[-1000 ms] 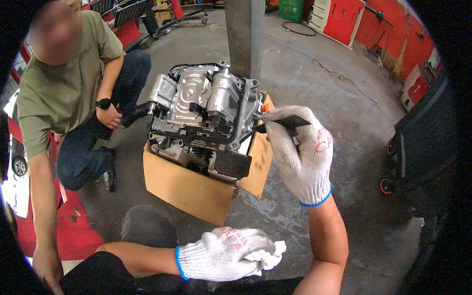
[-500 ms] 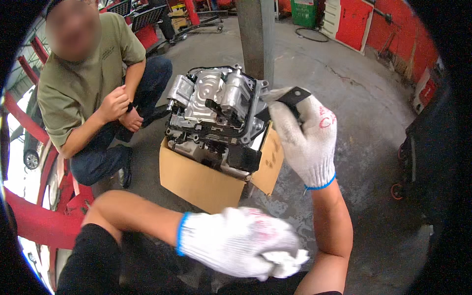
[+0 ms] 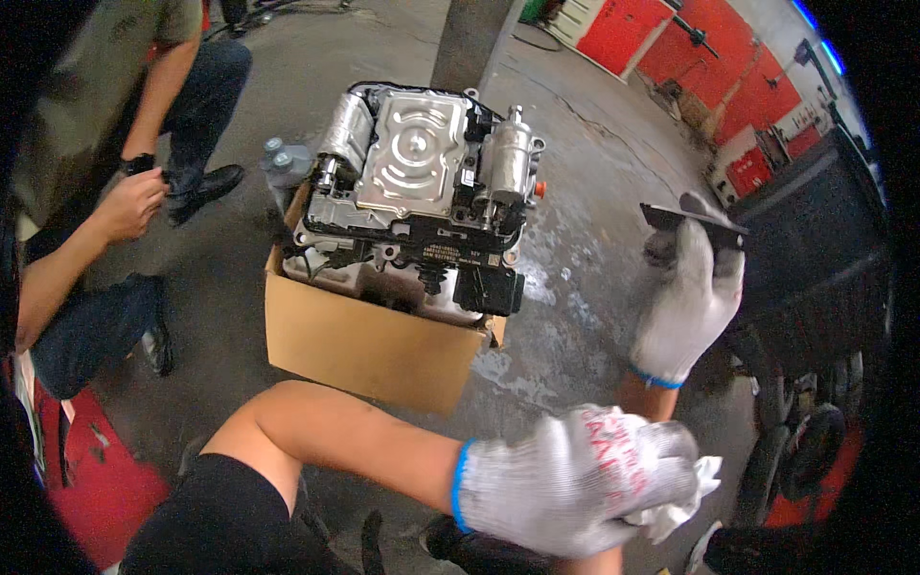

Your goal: The person sits on the floor and uses a white cloth and a black scraper to clean a metallic engine component resting in a cardboard box. They repeatedly wipe and scrape the surface, rotating the component to access different sides.

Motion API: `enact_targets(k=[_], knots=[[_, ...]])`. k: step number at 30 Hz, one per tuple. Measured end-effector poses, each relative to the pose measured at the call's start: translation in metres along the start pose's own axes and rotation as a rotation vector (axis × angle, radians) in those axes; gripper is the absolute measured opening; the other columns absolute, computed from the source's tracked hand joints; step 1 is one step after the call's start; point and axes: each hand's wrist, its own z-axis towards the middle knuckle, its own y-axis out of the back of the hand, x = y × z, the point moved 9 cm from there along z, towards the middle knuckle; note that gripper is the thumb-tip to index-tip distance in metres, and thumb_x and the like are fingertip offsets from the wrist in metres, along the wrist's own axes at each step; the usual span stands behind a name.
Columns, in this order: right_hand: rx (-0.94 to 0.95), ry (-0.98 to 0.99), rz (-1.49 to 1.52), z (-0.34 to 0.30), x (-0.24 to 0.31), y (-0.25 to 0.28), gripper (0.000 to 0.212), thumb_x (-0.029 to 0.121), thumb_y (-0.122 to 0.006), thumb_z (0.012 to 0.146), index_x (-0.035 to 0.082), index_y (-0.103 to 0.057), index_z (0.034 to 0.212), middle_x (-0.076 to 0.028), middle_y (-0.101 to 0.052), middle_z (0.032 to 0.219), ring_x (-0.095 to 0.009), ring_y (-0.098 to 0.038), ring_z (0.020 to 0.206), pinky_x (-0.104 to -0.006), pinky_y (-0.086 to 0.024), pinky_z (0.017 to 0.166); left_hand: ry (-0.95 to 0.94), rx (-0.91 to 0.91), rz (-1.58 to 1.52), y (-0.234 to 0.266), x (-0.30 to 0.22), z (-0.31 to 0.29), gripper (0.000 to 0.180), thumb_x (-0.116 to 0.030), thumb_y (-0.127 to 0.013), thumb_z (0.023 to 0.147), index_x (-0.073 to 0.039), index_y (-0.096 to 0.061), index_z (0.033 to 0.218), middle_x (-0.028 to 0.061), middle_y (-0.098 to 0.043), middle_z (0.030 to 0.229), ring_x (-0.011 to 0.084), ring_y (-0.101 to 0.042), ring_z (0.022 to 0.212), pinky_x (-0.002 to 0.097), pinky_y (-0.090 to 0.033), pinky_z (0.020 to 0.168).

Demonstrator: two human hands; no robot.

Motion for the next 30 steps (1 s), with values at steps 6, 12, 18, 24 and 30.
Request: enact_targets(k=[6,12,18,24,30], knots=[[-0.304,-0.111,-0.073,-0.111,-0.015,0.01,0.015,0.011,-0.061,0.098,0.001,-0.067,0.107,-0.007,-0.071,0.092,-0.009,-0.06,0.069,-0.025,-0.049,0.064,0.073,0.018,-0.253,0.015,0.004,0.026,0.011,-0.019,-0.067,0.082,-0.009,-0.062,0.087,0.0104,-0.063,0.082,0.033,-0.066,0.078,0.0442,-0.052,0.069],[-0.019,-0.067,-0.056,-0.154,-0.027,-0.054,0.008,0.007,-0.06,0.097,0.001,-0.064,0.101,-0.004,-0.064,0.09,-0.01,-0.06,0.077,-0.0261,-0.051,0.067,0.034,0.29,-0.208,0.011,-0.013,0.016,0.035,-0.025,-0.069,0.081,-0.006,-0.064,0.11,0.0149,-0.063,0.099,0.0318,-0.067,0.082,0.0438,-0.053,0.068],[0.151,-0.047,-0.28,-0.173,-0.007,-0.096,0.007,0.001,-0.062,0.096,-0.002,-0.068,0.099,-0.001,-0.066,0.085,-0.006,-0.055,0.077,-0.0234,-0.048,0.07,-0.097,0.134,-0.086,0.053,-0.044,0.025,0.036,-0.029,-0.065,0.083,-0.008,-0.063,0.112,0.0121,-0.063,0.098,0.0281,-0.066,0.085,0.0411,-0.051,0.067],[0.241,0.048,-0.48,-0.18,0.004,-0.116,0.008,-0.003,-0.063,0.092,-0.003,-0.07,0.096,-0.005,-0.069,0.086,-0.01,-0.06,0.077,-0.0255,-0.05,0.071,-0.068,0.069,-0.211,0.065,-0.03,0.024,0.023,-0.026,-0.065,0.088,-0.004,-0.064,0.095,0.0186,-0.065,0.092,0.0334,-0.068,0.077,0.0438,-0.054,0.066],[0.181,0.103,-0.416,-0.183,0.004,-0.125,0.007,-0.006,-0.064,0.091,-0.004,-0.07,0.094,-0.007,-0.068,0.085,-0.01,-0.061,0.078,-0.0251,-0.05,0.07,-0.034,0.196,-0.268,0.044,-0.029,0.019,0.024,-0.026,-0.063,0.088,-0.003,-0.063,0.093,0.0189,-0.064,0.088,0.033,-0.067,0.073,0.0437,-0.053,0.062]])
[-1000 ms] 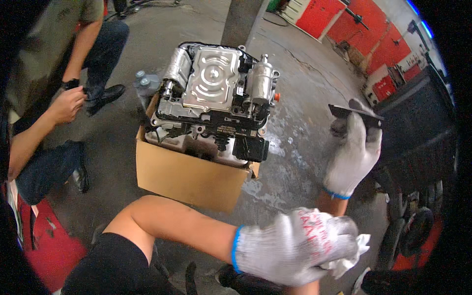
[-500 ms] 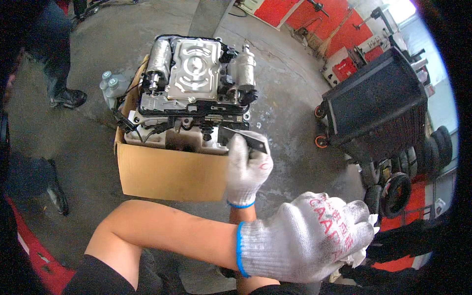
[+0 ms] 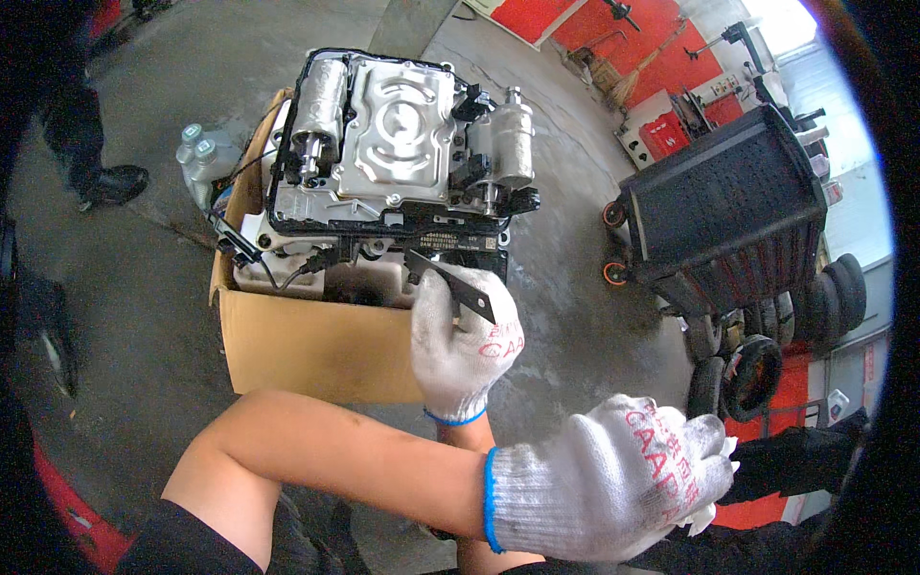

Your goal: The person sits on the floor and uses a white cloth and a black scraper to clean a metallic engine component resting in a cardboard box. They repeatedly wipe and scrape the surface, rotating the component to access different sides.

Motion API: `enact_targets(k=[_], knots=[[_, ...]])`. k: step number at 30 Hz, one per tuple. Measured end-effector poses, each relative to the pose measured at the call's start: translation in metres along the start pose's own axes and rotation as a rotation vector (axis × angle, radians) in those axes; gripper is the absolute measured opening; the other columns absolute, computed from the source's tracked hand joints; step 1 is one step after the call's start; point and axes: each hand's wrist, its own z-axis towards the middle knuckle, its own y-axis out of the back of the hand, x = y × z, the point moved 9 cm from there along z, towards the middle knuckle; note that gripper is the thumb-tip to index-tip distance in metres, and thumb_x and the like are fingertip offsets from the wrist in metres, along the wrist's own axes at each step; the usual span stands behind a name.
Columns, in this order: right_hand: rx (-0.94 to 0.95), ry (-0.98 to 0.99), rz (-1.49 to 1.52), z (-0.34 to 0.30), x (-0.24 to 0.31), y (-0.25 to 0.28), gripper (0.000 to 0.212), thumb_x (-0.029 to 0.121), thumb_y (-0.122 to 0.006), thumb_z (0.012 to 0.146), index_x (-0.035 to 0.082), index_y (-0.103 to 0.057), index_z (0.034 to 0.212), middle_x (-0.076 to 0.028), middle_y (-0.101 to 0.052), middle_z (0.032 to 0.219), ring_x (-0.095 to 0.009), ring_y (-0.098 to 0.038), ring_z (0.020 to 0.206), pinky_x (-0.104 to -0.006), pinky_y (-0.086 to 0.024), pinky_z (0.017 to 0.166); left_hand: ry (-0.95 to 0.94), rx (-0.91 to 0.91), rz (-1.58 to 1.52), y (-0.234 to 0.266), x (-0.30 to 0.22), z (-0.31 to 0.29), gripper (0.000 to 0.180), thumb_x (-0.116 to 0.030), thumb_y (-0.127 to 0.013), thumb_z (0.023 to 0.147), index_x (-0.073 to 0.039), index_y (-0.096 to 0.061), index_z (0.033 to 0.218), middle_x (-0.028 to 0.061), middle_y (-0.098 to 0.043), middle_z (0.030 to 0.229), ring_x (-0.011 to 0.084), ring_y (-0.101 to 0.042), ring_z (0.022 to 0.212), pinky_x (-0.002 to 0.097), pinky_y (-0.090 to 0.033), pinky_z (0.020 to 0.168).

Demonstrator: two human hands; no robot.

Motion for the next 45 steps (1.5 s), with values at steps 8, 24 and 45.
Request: enact_targets(k=[8,24,45], knots=[[0.022,0.036,-0.121,0.001,0.003,-0.017,0.009,-0.006,-0.061,0.092,-0.005,-0.07,0.093,-0.005,-0.068,0.086,-0.009,-0.059,0.076,-0.0253,-0.049,0.068,0.018,-0.079,-0.072,0.026,0.004,0.002,0.022,-0.024,-0.064,0.088,-0.002,-0.063,0.091,0.0194,-0.064,0.085,0.0353,-0.067,0.074,0.0465,-0.053,0.064],[-0.089,0.022,-0.134,0.002,0.003,-0.005,0.008,0.005,-0.066,0.093,0.001,-0.074,0.093,-0.006,-0.072,0.082,-0.021,-0.065,0.066,-0.032,-0.054,0.066,0.061,-0.063,0.049,0.034,0.022,0.001,0.021,-0.024,-0.065,0.084,-0.005,-0.065,0.093,0.015,-0.062,0.085,0.0305,-0.066,0.076,0.0413,-0.053,0.063],[-0.019,0.256,-0.084,0.011,0.005,-0.005,0.012,0.002,-0.066,0.092,-0.004,-0.071,0.084,-0.008,-0.069,0.072,-0.016,-0.064,0.062,-0.0295,-0.053,0.062,0.081,0.003,-0.04,0.023,0.029,0.004,0.022,-0.023,-0.066,0.087,-0.001,-0.068,0.088,0.0214,-0.067,0.081,0.037,-0.07,0.077,0.0465,-0.055,0.067]])
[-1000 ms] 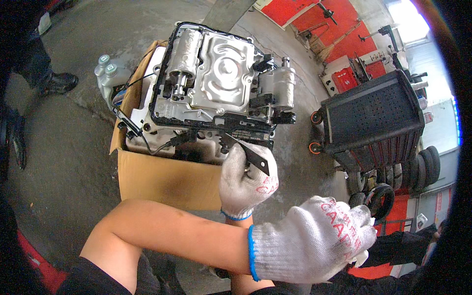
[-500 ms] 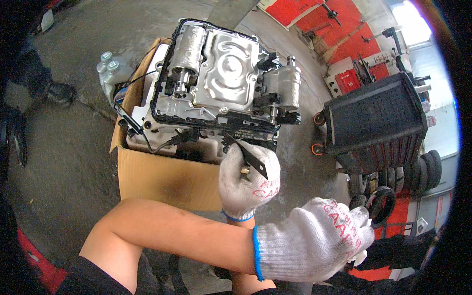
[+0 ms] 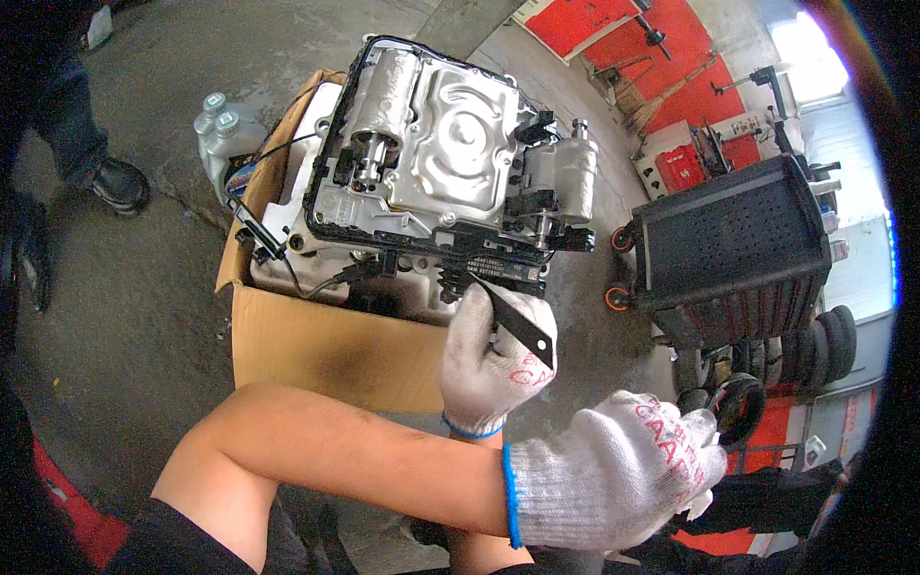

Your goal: The person sits on the floor and uses a white cloth and a black scraper to clean a metallic engine component resting in a cardboard box. They repeatedly wipe and scrape the surface, rotating the component to access different sides.

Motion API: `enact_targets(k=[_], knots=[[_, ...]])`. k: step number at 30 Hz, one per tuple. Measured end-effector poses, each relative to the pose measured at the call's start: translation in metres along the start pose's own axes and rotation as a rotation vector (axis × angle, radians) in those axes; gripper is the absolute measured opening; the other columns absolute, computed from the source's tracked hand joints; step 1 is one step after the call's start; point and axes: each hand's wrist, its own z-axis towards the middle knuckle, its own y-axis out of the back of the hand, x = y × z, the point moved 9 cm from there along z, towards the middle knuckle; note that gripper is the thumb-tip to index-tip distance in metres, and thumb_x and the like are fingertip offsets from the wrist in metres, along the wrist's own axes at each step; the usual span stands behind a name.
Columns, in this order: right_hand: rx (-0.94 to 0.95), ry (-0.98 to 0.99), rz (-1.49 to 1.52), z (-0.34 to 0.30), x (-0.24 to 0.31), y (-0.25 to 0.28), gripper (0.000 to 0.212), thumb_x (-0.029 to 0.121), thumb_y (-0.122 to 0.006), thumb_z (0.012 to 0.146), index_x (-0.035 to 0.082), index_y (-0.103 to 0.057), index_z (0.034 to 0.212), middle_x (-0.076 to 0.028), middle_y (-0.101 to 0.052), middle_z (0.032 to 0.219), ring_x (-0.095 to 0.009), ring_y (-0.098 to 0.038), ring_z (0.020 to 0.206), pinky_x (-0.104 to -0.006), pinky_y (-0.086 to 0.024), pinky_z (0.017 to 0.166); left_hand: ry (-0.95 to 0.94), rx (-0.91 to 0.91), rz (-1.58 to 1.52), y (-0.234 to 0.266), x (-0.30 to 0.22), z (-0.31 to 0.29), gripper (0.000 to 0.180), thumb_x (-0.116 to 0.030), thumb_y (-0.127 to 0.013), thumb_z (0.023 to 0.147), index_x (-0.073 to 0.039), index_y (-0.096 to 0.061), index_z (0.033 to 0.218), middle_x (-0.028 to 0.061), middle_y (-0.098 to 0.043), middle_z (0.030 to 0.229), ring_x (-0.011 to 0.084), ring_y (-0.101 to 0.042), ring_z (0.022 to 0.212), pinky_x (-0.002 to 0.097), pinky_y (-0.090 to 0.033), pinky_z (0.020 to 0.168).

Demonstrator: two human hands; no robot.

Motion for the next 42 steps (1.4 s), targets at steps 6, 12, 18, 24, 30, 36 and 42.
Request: enact_targets(k=[6,12,18,24,30,36,42], knots=[[0.015,-0.22,-0.013,-0.005,0.002,-0.002,0.009,0.001,-0.066,0.09,-0.003,-0.073,0.085,-0.009,-0.071,0.075,-0.018,-0.066,0.066,-0.0305,-0.054,0.065,0.02,-0.044,0.025,0.005,0.004,-0.003,0.023,-0.024,-0.066,0.087,0.0,-0.067,0.088,0.0219,-0.067,0.082,0.038,-0.069,0.078,0.0471,-0.055,0.068],[0.072,-0.276,-0.069,-0.003,0.004,-0.008,0.01,0.007,-0.071,0.086,0.0,-0.076,0.088,-0.013,-0.075,0.083,-0.024,-0.072,0.072,-0.0327,-0.057,0.072,0.029,-0.025,0.048,0.004,0.005,-0.004,0.024,-0.025,-0.064,0.089,-0.001,-0.067,0.091,0.0227,-0.067,0.084,0.0384,-0.069,0.079,0.0477,-0.055,0.069],[0.114,-0.216,-0.051,-0.002,-0.001,-0.016,0.007,-0.001,-0.065,0.09,-0.003,-0.072,0.089,-0.006,-0.069,0.079,-0.014,-0.063,0.071,-0.0278,-0.051,0.068,0.064,0.037,0.05,0.002,0.009,-0.003,0.023,-0.026,-0.064,0.09,-0.003,-0.067,0.091,0.0227,-0.067,0.086,0.0381,-0.07,0.079,0.0477,-0.055,0.069],[0.115,-0.2,-0.068,0.0,-0.004,-0.014,0.008,-0.005,-0.063,0.092,-0.005,-0.07,0.09,-0.003,-0.066,0.078,-0.009,-0.058,0.071,-0.0254,-0.049,0.066,0.053,0.063,0.031,-0.004,0.01,-0.003,0.024,-0.028,-0.064,0.09,-0.004,-0.067,0.092,0.0225,-0.067,0.089,0.0379,-0.07,0.079,0.0474,-0.055,0.069],[0.099,-0.216,-0.079,-0.006,-0.007,-0.015,0.007,-0.005,-0.063,0.092,-0.005,-0.07,0.09,-0.003,-0.066,0.078,-0.009,-0.058,0.071,-0.0254,-0.049,0.066,0.063,0.05,0.052,-0.002,0.015,-0.006,0.024,-0.028,-0.064,0.09,-0.004,-0.067,0.092,0.0221,-0.067,0.089,0.037,-0.07,0.079,0.0475,-0.055,0.068],[0.081,-0.213,-0.135,-0.006,-0.01,-0.009,0.006,-0.005,-0.064,0.092,-0.005,-0.07,0.09,-0.003,-0.065,0.078,-0.009,-0.058,0.071,-0.0253,-0.049,0.065,0.051,0.054,0.047,-0.01,0.015,-0.003,0.024,-0.028,-0.064,0.09,-0.005,-0.067,0.093,0.0206,-0.067,0.088,0.0362,-0.07,0.078,0.0478,-0.055,0.068],[-0.011,-0.3,0.04,-0.01,-0.021,-0.006,0.007,-0.003,-0.064,0.093,-0.005,-0.068,0.088,-0.003,-0.065,0.08,-0.008,-0.058,0.073,-0.025,-0.049,0.066,0.039,0.043,0.086,-0.006,0.012,-0.007,0.024,-0.029,-0.063,0.091,-0.005,-0.068,0.094,0.0198,-0.067,0.087,0.0356,-0.07,0.078,0.0477,-0.055,0.067]])
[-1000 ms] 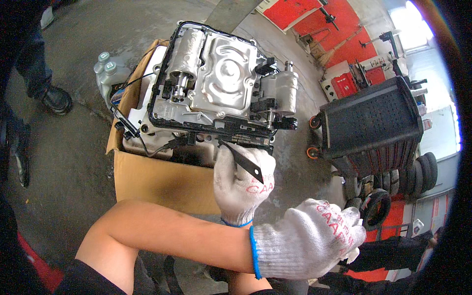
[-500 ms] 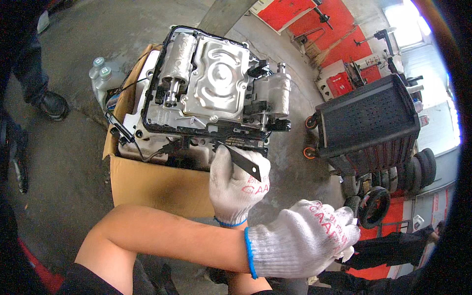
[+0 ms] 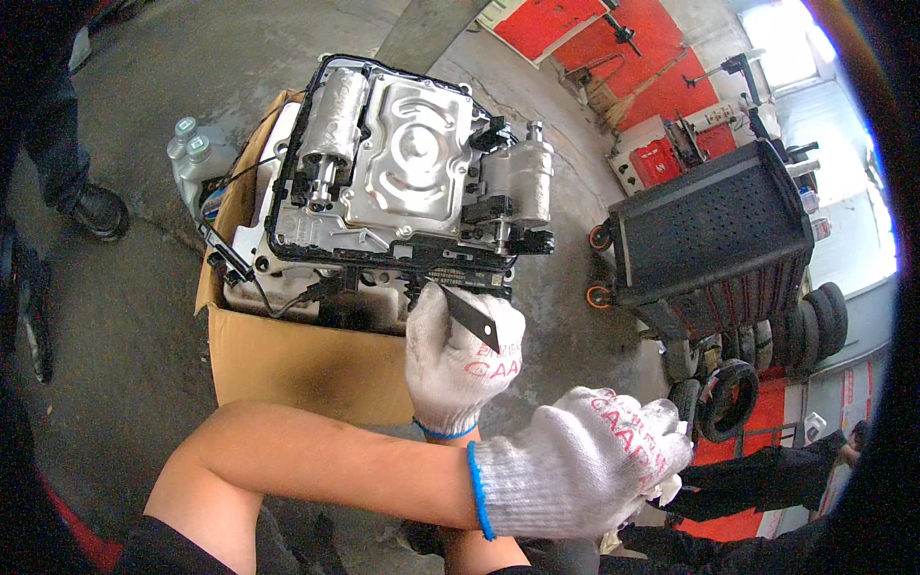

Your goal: The person sits on the floor and uses a white cloth and a black scraper to clean a metallic engine component resting in a cardboard box. They repeatedly wipe and scrape the surface, rotating the component to access different sides.

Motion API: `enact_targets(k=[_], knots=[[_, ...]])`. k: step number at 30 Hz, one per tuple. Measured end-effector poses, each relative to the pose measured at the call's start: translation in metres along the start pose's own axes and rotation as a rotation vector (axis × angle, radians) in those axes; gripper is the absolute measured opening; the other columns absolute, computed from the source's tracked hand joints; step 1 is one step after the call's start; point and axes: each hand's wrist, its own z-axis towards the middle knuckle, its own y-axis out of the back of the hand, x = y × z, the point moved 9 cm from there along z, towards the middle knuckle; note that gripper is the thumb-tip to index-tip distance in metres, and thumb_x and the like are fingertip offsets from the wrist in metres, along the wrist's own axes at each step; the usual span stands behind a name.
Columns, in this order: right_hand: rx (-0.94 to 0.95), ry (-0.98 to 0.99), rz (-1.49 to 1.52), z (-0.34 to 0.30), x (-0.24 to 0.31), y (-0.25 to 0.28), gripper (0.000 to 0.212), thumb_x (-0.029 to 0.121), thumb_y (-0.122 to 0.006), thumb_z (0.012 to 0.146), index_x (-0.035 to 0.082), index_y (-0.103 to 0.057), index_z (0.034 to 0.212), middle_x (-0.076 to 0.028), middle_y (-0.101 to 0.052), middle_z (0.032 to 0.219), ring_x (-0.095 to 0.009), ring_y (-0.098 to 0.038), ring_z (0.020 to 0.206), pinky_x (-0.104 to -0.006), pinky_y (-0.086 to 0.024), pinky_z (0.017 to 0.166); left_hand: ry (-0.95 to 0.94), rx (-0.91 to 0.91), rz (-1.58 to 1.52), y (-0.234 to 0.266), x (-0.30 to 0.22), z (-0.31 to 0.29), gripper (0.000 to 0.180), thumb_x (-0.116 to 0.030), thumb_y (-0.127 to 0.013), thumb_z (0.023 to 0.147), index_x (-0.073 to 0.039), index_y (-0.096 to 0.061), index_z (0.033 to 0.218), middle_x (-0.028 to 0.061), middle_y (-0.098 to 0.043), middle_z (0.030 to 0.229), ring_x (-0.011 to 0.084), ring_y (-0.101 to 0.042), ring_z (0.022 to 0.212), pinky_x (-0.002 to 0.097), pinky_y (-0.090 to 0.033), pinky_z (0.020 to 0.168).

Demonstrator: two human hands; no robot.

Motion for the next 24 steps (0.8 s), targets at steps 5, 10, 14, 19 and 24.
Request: enact_targets(k=[5,10,14,19,24], knots=[[0.07,0.083,-0.142,0.004,0.004,0.002,0.007,-0.004,-0.064,0.093,-0.004,-0.069,0.088,-0.002,-0.066,0.08,-0.007,-0.058,0.074,-0.0246,-0.05,0.067,-0.002,-0.008,0.027,0.002,0.0,0.0,0.025,-0.03,-0.063,0.092,-0.006,-0.068,0.094,0.0193,-0.067,0.088,0.0349,-0.07,0.078,0.0471,-0.054,0.066],[0.056,0.069,-0.123,0.01,0.006,0.004,0.005,-0.003,-0.066,0.093,-0.005,-0.07,0.09,-0.003,-0.067,0.081,-0.008,-0.059,0.075,-0.0247,-0.051,0.069,-0.018,-0.035,0.044,-0.002,0.001,-0.001,0.024,-0.025,-0.063,0.085,-0.005,-0.063,0.099,0.0148,-0.063,0.086,0.0311,-0.067,0.074,0.0419,-0.053,0.063],[0.072,0.048,-0.144,0.013,0.009,0.006,0.006,-0.003,-0.066,0.092,-0.005,-0.072,0.092,-0.003,-0.069,0.081,-0.008,-0.06,0.074,-0.0256,-0.052,0.069,-0.027,-0.065,0.042,0.001,-0.001,-0.003,0.022,-0.023,-0.064,0.085,-0.006,-0.063,0.098,0.0148,-0.064,0.085,0.0316,-0.067,0.076,0.0424,-0.053,0.064],[0.102,0.152,-0.305,0.018,0.014,0.004,0.007,-0.001,-0.069,0.089,-0.004,-0.074,0.092,-0.006,-0.07,0.079,-0.011,-0.062,0.072,-0.0272,-0.052,0.068,-0.048,-0.159,0.085,0.011,-0.005,-0.003,0.023,-0.022,-0.066,0.083,-0.006,-0.064,0.1,0.015,-0.065,0.084,0.0318,-0.068,0.076,0.0427,-0.054,0.065],[0.142,0.122,-0.331,0.02,0.019,0.004,0.006,0.0,-0.071,0.088,-0.002,-0.074,0.091,-0.008,-0.068,0.077,-0.013,-0.062,0.069,-0.0275,-0.051,0.066,0.001,-0.063,0.023,0.0,0.003,-0.004,0.024,-0.022,-0.066,0.082,-0.006,-0.065,0.1,0.0149,-0.065,0.086,0.0321,-0.067,0.076,0.0428,-0.053,0.065]])
